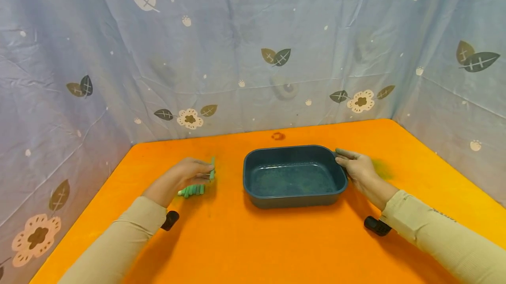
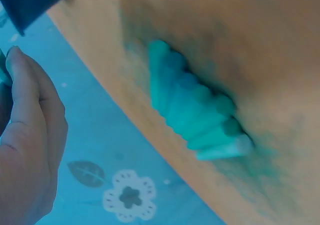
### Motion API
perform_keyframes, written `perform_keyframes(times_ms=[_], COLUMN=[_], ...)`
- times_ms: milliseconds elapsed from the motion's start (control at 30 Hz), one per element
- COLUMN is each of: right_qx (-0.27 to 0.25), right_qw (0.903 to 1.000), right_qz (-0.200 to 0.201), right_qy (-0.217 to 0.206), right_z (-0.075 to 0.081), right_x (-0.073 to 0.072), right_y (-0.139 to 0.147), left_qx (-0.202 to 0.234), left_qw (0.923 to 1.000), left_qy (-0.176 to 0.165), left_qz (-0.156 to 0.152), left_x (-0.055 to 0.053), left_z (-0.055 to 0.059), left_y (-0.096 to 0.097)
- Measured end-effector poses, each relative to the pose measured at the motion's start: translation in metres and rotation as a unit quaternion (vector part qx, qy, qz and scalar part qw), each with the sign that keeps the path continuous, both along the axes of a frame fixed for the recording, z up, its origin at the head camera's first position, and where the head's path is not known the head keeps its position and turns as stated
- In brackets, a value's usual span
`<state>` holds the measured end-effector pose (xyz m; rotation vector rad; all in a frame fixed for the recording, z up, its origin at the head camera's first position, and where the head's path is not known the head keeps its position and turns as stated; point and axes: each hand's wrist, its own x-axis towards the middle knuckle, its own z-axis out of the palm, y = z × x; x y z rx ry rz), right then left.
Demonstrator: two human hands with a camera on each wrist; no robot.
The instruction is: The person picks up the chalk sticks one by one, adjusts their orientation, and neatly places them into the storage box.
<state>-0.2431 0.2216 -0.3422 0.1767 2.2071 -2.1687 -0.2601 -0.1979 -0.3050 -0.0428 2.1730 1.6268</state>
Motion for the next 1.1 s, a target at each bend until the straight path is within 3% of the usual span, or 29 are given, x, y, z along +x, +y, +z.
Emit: perform_keyframes(times_ms=[367,767,1100], right_qx=[0.002,0.002,0.006], right_qw=[0.9999,0.9999,1.0], right_qz=[0.007,0.008,0.002], right_qy=[-0.007,-0.007,-0.002], right_z=[0.0,-0.001,0.0], right_x=[-0.001,-0.004,-0.003], right_y=[-0.001,0.002,0.002], left_qx=[0.004,0.008,0.01], left_qw=[0.9999,0.9998,0.9979], left_qy=[0.001,-0.016,-0.061], left_qz=[-0.014,-0.01,-0.017], left_x=[-0.007,-0.015,-0.024], left_z=[0.004,0.024,0.026], left_y=[0.029,0.071,0.112])
